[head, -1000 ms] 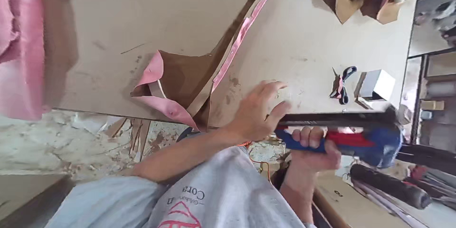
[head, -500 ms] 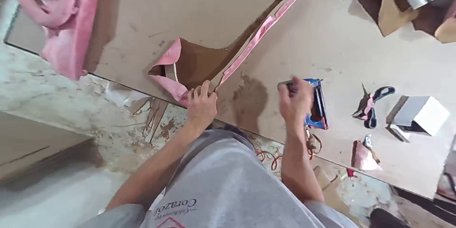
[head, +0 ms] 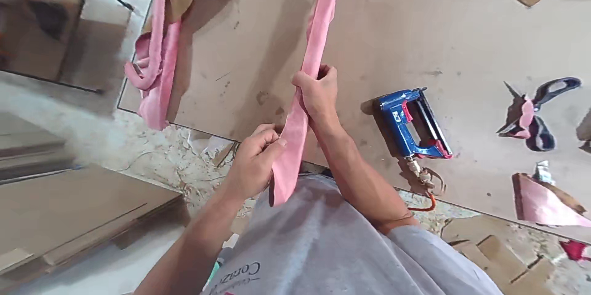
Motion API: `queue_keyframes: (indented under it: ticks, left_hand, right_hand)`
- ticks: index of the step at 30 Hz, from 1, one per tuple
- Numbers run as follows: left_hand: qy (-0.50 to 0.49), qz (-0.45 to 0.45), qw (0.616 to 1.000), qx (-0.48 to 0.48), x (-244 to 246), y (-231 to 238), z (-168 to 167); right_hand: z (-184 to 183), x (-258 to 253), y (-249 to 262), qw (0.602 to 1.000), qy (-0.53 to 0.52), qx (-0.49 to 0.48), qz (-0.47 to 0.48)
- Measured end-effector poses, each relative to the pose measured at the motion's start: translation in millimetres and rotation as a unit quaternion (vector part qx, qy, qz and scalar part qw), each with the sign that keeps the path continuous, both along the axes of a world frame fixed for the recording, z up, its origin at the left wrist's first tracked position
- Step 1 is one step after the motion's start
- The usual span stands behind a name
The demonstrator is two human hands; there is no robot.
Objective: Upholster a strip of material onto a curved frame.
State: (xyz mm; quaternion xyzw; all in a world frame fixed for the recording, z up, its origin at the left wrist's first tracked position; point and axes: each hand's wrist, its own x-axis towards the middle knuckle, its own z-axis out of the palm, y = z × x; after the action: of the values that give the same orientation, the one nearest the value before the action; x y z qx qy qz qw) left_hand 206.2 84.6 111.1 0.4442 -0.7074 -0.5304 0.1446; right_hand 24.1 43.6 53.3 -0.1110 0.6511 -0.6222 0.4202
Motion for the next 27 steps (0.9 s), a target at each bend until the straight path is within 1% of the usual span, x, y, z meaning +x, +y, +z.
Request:
queue_keyframes:
  ticks: [1,3,5,7,8,10,11,12,13,15,18,19,21,22,23,24,25,26,27]
  left_hand:
    - [0.002,0.022,0.999,0.041,-2,4,-1]
    - [-0.015,0.043,0.996,0.072,-8,6,-9]
    - [-0.093,0.013,0.995,0.037,-14,2,-11]
    - [-0.151,-0.033,0.988,-0.021,-22,-5,-15]
    - [-0.142,-0.046,0.988,-0.040,-24,-9,-17]
    - [-0.058,-0.036,0.997,-0.044,-24,-10,-22]
    - [-0.010,-0.009,0.999,-0.034,-24,-7,-25]
    - [0.026,0.021,0.999,-0.010,-26,-5,-27]
    - [0.059,0.050,0.997,0.022,-27,-2,-30]
    - [0.114,0.103,0.985,0.078,-26,3,-38]
    - [0.190,0.156,0.959,0.142,-28,4,-43]
    - [0.229,0.156,0.948,0.159,-26,5,-48]
    - [0.306,0.119,0.929,0.168,-21,4,-65]
    - [0.293,0.102,0.934,0.174,-20,1,-65]
    - [0.272,0.101,0.937,0.193,-22,1,-54]
    - [0.246,0.105,0.944,0.194,-27,0,-42]
    - [0.220,0.105,0.951,0.189,-31,-3,-34]
    - [0.195,0.102,0.957,0.187,-33,-5,-30]
    - [0.175,0.097,0.962,0.185,-35,-6,-30]
  right_hand:
    - [-1,4,7,1.000,0.001,0.025,0.006]
    - [-8,13,24,0.998,0.010,0.060,0.016]
    - [-16,18,30,0.996,0.026,0.085,0.005]
    - [-26,9,16,0.994,0.053,0.096,-0.014]
    - [-30,2,9,0.994,0.072,0.076,-0.013]
    - [-41,-9,14,0.986,0.166,-0.011,0.030]
    - [-49,-11,21,0.965,0.243,-0.065,0.067]
    - [-55,-13,29,0.934,0.318,-0.108,0.118]
    - [-61,-10,37,0.904,0.370,-0.143,0.159]
    - [-66,6,59,0.868,0.407,-0.192,0.212]
    - [-49,28,97,0.834,0.426,-0.218,0.274]
    - [-39,37,111,0.825,0.430,-0.234,0.282]
    - [-17,47,134,0.799,0.422,-0.288,0.316]
    - [-8,45,140,0.795,0.396,-0.316,0.334]
    - [-5,36,142,0.805,0.366,-0.332,0.329]
    - [-7,21,136,0.826,0.361,-0.319,0.291]
    - [-15,-2,123,0.841,0.393,-0.278,0.248]
    - [-26,-24,104,0.835,0.443,-0.235,0.225]
    - [-36,-33,86,0.823,0.488,-0.198,0.215]
